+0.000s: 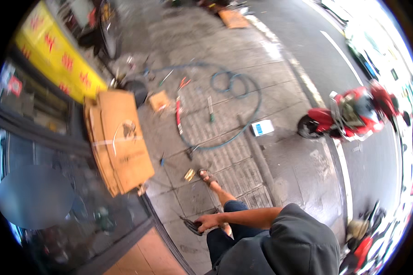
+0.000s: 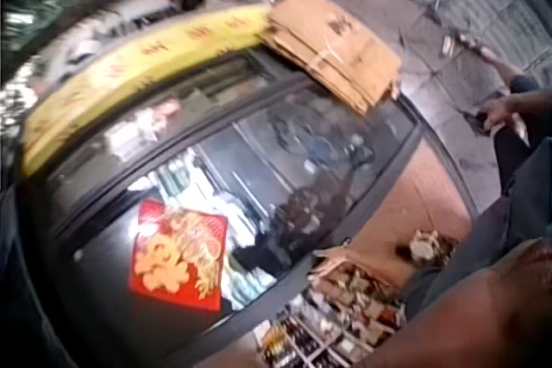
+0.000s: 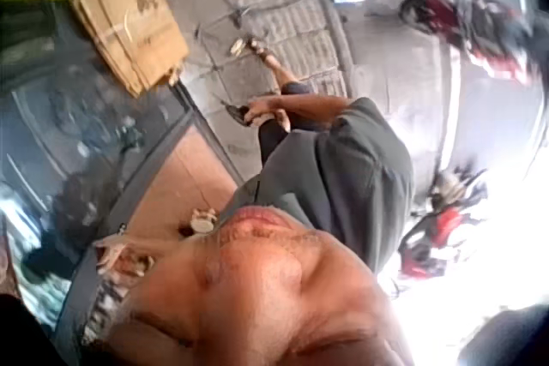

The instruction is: The person strips and joins electrical wires on a motorcycle using a pair of pliers and by hand.

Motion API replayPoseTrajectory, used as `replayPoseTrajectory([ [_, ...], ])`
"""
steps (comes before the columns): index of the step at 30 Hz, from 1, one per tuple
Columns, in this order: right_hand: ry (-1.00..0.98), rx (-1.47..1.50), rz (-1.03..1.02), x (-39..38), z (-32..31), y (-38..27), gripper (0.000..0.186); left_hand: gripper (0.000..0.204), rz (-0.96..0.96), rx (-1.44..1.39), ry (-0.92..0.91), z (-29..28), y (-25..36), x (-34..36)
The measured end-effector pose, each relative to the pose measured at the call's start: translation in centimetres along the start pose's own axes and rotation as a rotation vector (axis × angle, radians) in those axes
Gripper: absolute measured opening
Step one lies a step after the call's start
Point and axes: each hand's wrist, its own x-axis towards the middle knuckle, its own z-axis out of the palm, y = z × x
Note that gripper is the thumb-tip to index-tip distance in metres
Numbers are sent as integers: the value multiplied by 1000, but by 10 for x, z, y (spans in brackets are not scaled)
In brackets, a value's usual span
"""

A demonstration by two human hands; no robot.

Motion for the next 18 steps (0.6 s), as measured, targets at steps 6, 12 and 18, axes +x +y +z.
replayPoseTrajectory([
  [6, 231, -104, -412, -144, 43, -76, 43, 49, 584, -876, -422, -72, 147, -215],
  [12, 742, -346, -429, -343, 85, -31, 38, 44, 561, -1554, -2012, -301, 296, -537],
  [18, 1155, -141, -481, -533, 162, 72, 37, 34, 1056, -1028, -2026, -431, 298, -732],
])
